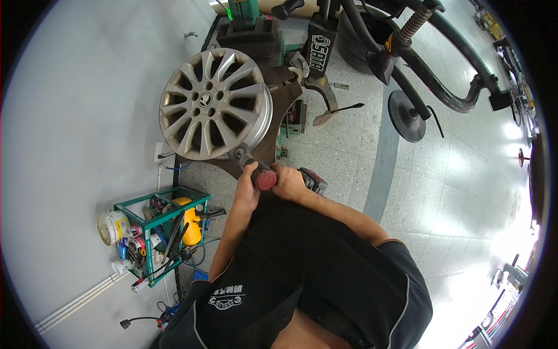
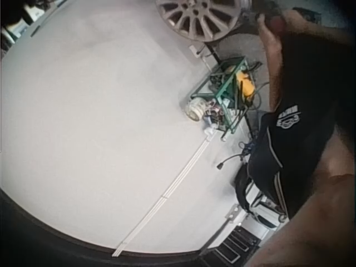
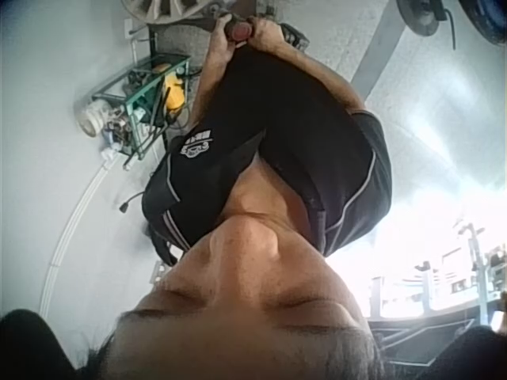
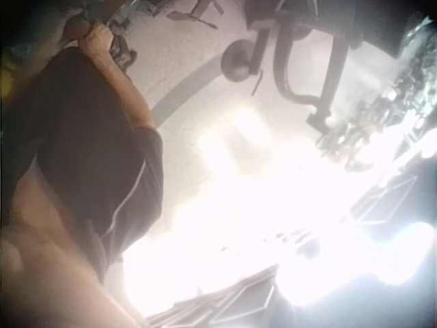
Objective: Using a power tool to service or adjust a wheel rim mounted on a tire changer.
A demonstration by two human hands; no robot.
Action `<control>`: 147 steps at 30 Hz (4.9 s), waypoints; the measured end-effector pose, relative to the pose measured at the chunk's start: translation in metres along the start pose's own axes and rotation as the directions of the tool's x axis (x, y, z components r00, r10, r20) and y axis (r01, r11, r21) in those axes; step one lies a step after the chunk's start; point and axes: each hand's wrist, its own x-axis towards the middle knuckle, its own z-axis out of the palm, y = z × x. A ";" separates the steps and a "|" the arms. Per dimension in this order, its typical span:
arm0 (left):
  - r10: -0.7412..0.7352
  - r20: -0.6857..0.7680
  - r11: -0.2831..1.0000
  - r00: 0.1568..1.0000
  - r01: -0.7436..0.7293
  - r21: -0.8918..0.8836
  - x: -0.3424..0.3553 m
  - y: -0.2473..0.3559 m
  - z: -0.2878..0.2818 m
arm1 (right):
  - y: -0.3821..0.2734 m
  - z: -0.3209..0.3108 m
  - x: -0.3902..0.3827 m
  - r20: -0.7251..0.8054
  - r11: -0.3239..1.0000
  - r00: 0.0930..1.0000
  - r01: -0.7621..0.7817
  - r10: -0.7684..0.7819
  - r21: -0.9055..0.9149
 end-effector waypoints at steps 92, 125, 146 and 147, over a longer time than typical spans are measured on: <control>0.009 0.033 1.000 0.999 -0.009 0.002 -0.001 -0.001 0.003 | -0.005 -0.005 -0.008 -0.047 1.000 0.999 -0.005 0.006 0.012; -0.106 -0.207 0.989 0.973 0.125 0.078 0.007 0.009 0.037 | 0.024 -0.008 0.023 0.141 0.972 0.989 0.004 -0.038 0.236; -0.069 -0.329 0.993 0.942 0.096 0.068 0.011 0.015 0.035 | 0.027 0.001 0.044 0.205 0.973 0.974 0.044 -0.092 0.227; -0.078 -0.334 0.993 0.939 0.101 0.054 0.015 0.012 0.030 | 0.026 0.000 0.044 0.202 0.971 0.974 0.050 -0.100 0.236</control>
